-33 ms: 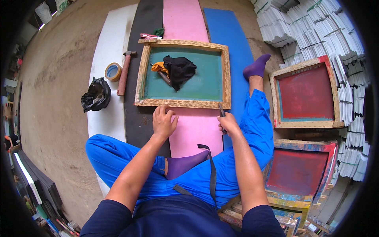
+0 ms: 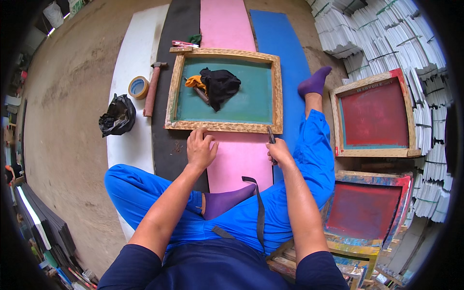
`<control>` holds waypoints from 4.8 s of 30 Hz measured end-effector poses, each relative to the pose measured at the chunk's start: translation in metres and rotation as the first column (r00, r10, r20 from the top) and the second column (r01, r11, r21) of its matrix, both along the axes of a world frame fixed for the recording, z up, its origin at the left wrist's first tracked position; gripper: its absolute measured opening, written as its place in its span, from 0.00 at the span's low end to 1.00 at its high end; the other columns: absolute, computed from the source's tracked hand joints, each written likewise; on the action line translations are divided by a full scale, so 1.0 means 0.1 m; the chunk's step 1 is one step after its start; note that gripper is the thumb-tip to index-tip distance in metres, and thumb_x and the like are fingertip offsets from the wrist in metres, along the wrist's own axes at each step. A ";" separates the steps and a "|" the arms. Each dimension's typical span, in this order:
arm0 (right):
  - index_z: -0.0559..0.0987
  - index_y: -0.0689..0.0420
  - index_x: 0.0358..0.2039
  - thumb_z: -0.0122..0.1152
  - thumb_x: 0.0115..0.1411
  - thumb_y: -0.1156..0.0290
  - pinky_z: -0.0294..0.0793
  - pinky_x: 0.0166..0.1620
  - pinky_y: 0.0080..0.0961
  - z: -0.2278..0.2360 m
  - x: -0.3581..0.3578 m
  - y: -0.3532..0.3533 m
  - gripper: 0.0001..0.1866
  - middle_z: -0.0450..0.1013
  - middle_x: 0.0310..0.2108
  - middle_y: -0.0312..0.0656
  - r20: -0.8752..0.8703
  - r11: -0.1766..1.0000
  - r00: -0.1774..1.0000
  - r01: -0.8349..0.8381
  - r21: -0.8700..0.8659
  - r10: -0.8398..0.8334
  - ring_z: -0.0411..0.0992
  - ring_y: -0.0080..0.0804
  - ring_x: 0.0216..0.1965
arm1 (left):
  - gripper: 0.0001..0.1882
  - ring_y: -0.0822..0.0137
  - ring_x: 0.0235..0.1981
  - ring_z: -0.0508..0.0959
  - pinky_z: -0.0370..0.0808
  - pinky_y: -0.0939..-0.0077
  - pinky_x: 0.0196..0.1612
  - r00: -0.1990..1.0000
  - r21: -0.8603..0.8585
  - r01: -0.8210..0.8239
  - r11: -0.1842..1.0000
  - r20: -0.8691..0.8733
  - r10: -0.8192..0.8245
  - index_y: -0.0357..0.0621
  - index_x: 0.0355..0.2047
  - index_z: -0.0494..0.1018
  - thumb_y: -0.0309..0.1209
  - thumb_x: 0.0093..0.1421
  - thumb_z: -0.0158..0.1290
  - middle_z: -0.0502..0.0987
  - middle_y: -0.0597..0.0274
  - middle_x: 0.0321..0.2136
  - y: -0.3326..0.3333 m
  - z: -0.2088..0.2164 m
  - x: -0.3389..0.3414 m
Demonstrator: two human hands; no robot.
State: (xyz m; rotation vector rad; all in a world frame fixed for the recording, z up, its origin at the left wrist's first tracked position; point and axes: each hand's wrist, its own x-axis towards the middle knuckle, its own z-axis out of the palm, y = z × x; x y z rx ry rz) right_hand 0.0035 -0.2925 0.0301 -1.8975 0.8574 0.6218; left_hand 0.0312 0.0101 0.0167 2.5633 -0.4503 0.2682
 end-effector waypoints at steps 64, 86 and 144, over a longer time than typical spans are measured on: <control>0.74 0.61 0.39 0.59 0.66 0.62 0.71 0.22 0.31 -0.02 -0.11 0.18 0.13 0.72 0.25 0.38 0.122 0.998 0.992 0.030 0.050 -0.036 0.74 0.27 0.23 | 0.19 0.47 0.67 0.62 0.60 0.50 0.66 0.997 0.081 0.058 0.995 -0.052 -0.053 0.48 0.46 0.80 0.42 0.57 0.63 0.69 0.51 0.62 -0.08 0.03 -0.21; 0.76 0.64 0.35 0.57 0.66 0.64 0.73 0.25 0.40 0.05 0.09 0.13 0.14 0.75 0.25 0.49 -0.045 0.998 0.999 0.021 -0.053 -0.024 0.75 0.38 0.21 | 0.16 0.48 0.68 0.62 0.59 0.50 0.67 0.993 0.080 0.097 0.992 -0.081 -0.091 0.47 0.43 0.81 0.40 0.57 0.63 0.67 0.50 0.64 -0.08 -0.03 -0.17; 0.77 0.63 0.37 0.60 0.65 0.59 0.70 0.20 0.35 -0.30 -0.37 0.56 0.16 0.74 0.20 0.42 0.243 0.980 0.954 -0.147 -0.136 0.177 0.74 0.31 0.19 | 0.08 0.57 0.42 0.76 0.73 0.59 0.43 0.986 0.034 -0.140 0.990 -0.089 0.143 0.51 0.33 0.81 0.36 0.54 0.65 0.78 0.64 0.36 0.49 0.05 -0.14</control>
